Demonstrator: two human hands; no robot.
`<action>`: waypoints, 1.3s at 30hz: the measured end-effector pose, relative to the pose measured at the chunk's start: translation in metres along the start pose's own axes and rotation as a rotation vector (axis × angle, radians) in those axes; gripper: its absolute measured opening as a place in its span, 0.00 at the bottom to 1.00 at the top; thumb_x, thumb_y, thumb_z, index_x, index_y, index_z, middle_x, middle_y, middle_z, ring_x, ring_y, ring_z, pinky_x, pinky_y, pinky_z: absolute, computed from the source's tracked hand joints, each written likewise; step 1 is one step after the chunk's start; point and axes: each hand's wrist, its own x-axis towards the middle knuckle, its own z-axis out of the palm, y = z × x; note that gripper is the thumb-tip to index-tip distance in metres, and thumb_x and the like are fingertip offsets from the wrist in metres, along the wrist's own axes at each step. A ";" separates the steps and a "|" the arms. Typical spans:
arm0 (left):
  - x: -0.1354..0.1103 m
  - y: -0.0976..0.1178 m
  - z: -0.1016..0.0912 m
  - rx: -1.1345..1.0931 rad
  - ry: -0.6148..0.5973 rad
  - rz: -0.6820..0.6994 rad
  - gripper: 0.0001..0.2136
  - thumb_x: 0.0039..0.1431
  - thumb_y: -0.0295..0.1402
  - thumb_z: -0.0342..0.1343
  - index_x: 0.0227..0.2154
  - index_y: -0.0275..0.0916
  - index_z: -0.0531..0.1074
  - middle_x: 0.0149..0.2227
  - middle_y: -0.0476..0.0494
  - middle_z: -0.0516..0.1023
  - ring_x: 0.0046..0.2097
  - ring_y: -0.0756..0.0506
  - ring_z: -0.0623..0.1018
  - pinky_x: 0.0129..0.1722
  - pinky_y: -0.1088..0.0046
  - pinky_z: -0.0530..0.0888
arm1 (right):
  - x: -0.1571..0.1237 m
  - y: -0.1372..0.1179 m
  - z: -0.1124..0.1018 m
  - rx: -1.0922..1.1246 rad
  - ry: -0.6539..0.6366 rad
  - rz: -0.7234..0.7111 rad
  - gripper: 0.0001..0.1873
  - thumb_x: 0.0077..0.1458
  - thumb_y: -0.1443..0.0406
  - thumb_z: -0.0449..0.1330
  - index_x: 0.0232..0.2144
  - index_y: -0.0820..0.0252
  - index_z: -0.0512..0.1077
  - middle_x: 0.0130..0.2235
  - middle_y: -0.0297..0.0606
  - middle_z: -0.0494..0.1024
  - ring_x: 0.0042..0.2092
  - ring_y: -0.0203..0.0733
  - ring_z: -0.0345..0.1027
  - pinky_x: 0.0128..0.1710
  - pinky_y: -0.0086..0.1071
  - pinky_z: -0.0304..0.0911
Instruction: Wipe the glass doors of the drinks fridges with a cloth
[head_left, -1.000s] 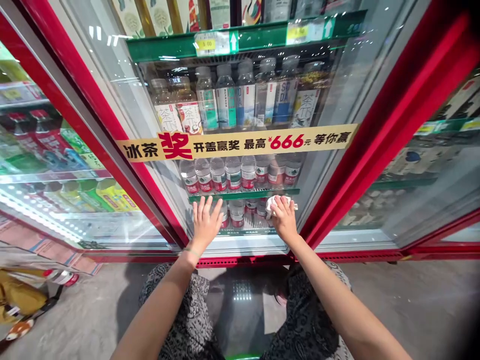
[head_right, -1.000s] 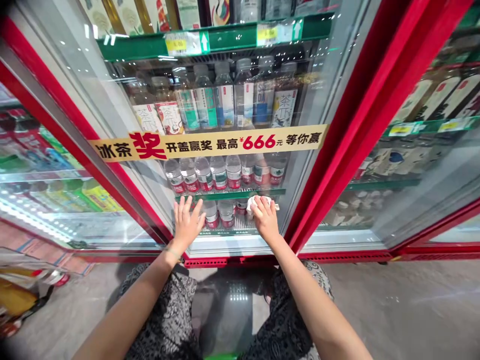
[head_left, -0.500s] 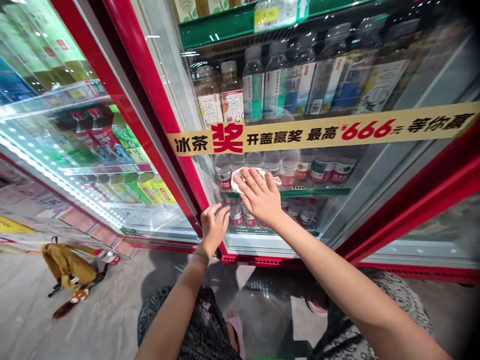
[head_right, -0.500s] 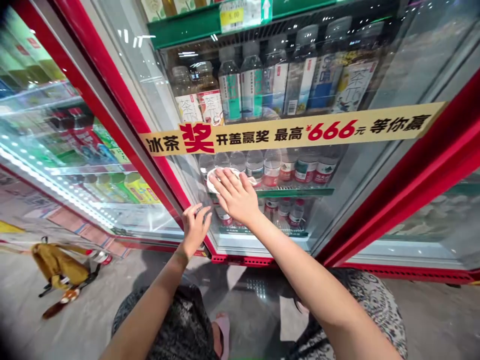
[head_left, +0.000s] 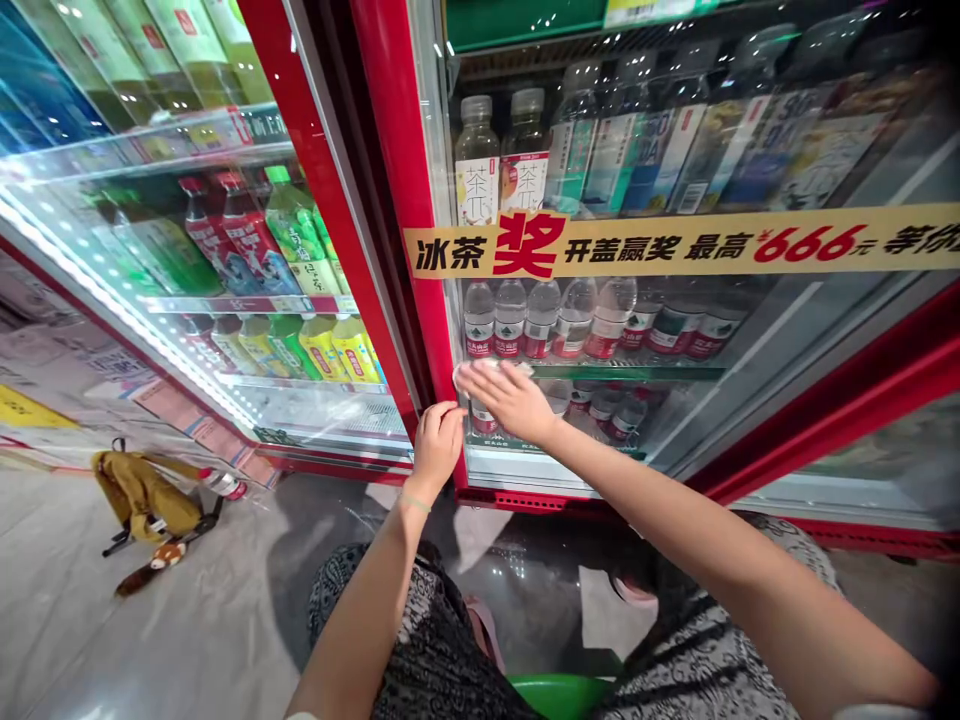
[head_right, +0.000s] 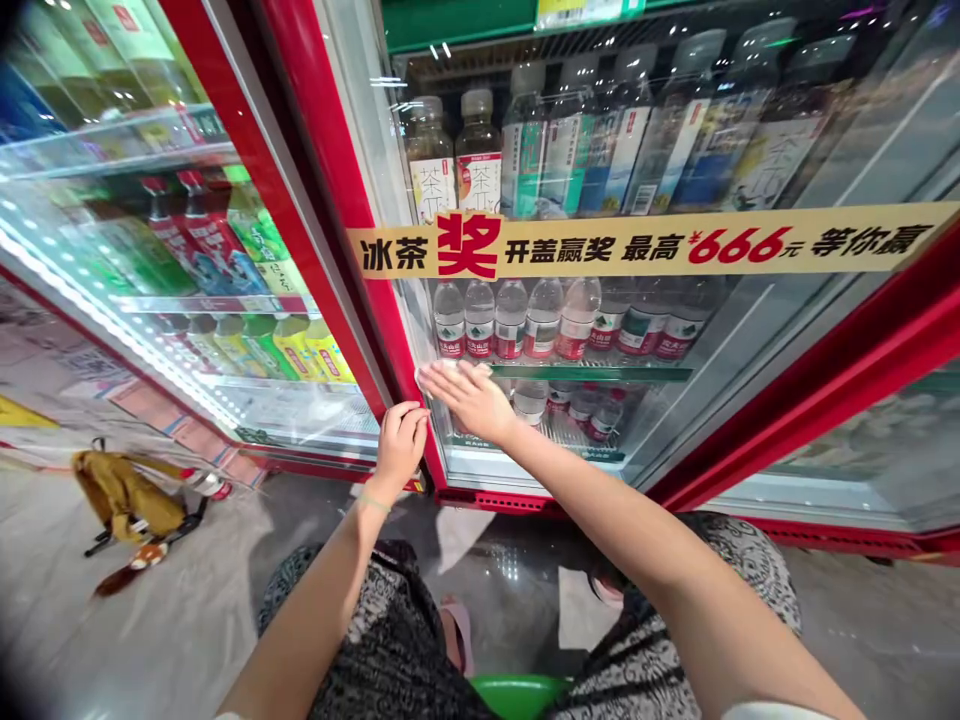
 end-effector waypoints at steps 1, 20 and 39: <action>0.000 -0.002 -0.001 -0.012 0.011 -0.025 0.10 0.69 0.27 0.52 0.48 0.41 0.75 0.48 0.38 0.75 0.52 0.43 0.76 0.54 0.61 0.76 | -0.006 -0.001 0.004 0.024 -0.029 -0.089 0.41 0.66 0.72 0.47 0.75 0.58 0.36 0.73 0.34 0.58 0.73 0.37 0.52 0.74 0.39 0.46; 0.012 0.007 0.004 -0.167 0.116 -0.191 0.09 0.70 0.32 0.51 0.48 0.40 0.75 0.47 0.39 0.75 0.51 0.44 0.77 0.55 0.61 0.76 | -0.027 0.038 -0.042 -0.061 -0.033 0.090 0.40 0.66 0.73 0.50 0.74 0.49 0.45 0.71 0.33 0.61 0.72 0.39 0.54 0.74 0.44 0.45; 0.028 0.011 0.010 -0.204 0.190 -0.275 0.10 0.71 0.33 0.52 0.50 0.40 0.73 0.47 0.40 0.75 0.48 0.46 0.79 0.51 0.64 0.79 | -0.036 0.009 -0.013 -0.023 -0.028 -0.155 0.30 0.66 0.73 0.51 0.68 0.53 0.63 0.69 0.31 0.67 0.70 0.34 0.59 0.70 0.34 0.55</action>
